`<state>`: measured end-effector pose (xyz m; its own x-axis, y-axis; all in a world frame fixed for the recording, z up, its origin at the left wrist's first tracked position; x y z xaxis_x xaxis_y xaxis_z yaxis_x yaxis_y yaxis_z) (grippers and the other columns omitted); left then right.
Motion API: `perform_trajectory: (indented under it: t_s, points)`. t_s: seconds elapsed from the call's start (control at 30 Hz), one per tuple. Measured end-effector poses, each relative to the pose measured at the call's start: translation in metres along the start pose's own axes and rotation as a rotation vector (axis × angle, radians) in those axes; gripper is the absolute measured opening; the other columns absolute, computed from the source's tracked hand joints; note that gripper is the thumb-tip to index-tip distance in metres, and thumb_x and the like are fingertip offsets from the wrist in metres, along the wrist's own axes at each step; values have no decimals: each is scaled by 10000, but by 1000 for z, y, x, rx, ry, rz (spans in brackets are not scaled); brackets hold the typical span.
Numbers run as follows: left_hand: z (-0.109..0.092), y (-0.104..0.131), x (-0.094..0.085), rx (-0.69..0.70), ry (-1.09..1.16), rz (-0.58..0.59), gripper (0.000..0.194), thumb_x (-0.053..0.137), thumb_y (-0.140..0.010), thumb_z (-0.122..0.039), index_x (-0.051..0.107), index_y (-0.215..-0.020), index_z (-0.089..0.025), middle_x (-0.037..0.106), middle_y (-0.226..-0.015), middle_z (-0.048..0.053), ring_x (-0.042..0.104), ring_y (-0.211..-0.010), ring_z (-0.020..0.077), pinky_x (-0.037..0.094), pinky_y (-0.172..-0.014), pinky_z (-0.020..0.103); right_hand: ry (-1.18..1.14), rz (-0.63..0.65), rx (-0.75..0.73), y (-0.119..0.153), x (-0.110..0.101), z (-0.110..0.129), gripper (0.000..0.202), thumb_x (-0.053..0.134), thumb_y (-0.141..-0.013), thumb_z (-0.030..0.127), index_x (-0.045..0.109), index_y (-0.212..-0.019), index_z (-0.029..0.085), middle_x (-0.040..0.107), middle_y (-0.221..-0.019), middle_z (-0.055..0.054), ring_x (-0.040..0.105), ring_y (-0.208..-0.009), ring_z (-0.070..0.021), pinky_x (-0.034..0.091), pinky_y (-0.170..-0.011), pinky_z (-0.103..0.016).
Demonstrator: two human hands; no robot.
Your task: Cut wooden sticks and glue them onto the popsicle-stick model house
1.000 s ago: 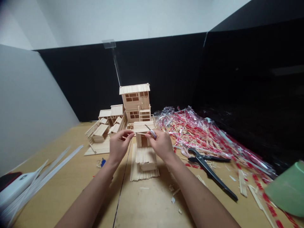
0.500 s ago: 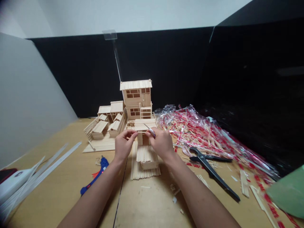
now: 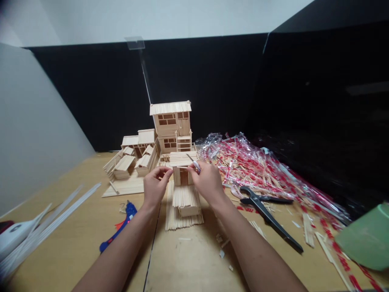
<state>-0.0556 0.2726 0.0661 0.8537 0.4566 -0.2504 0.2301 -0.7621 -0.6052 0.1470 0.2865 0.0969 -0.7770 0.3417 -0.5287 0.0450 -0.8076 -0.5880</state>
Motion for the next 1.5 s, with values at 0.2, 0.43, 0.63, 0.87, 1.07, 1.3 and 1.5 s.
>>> perform_trajectory:
  t_s: [0.2,0.43,0.63,0.87,1.07,1.3,1.5]
  points:
    - [-25,-1,-1,148,-112,-14,136,639,-885,-297,697,-848,-179,693,-845,38,607,-689,136,485,-671,256,24,-4,38,-2,-3,-4,153,651,-834,300,727,-765,186,673,-623,-24,544,-549,-161,327,-538,-256]
    - [-69,2,12,585,-441,-33,137,608,-917,-269,738,-926,-226,688,-953,62,631,-866,164,476,-728,255,58,5,34,-1,-3,1,146,645,-843,288,729,-778,188,693,-658,-35,566,-576,-166,345,-566,-260]
    - [-87,6,23,853,-545,-46,58,674,-870,-242,722,-839,-233,706,-879,32,596,-775,164,440,-692,284,135,-13,21,-2,-5,4,145,638,-849,293,729,-786,198,668,-607,-14,551,-534,-158,343,-573,-266]
    - [-82,8,24,930,-586,-38,31,691,-857,-216,699,-864,-245,733,-898,15,607,-830,184,411,-779,342,202,-37,-27,2,-6,6,136,621,-875,294,686,-809,194,700,-662,-33,598,-565,-181,355,-582,-275]
    - [-79,5,25,903,-577,-29,32,673,-874,-242,700,-857,-247,731,-897,20,606,-820,184,394,-782,348,85,-94,-84,5,-7,9,98,610,-878,267,683,-864,203,677,-647,2,581,-540,-158,371,-572,-257]
    - [-75,4,20,877,-514,-22,19,674,-870,-235,690,-865,-243,731,-891,24,616,-840,194,419,-789,357,80,-129,-130,7,-2,9,147,588,-889,293,684,-831,199,652,-629,1,543,-520,-151,366,-568,-259]
    - [-70,0,14,838,-386,20,61,657,-878,-189,686,-922,-221,731,-921,46,634,-899,197,482,-832,366,64,-135,-137,7,1,10,128,587,-885,274,681,-844,197,675,-683,-8,568,-543,-151,382,-587,-258]
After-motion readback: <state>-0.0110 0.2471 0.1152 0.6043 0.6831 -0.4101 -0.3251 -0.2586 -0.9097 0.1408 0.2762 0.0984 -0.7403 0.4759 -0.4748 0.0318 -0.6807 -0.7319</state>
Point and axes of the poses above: each hand's wrist, its own y-axis away from the middle knuckle, its own x-axis out of the palm, z = x × y, the point moved 10 cm from there along -y, towards the middle knuckle
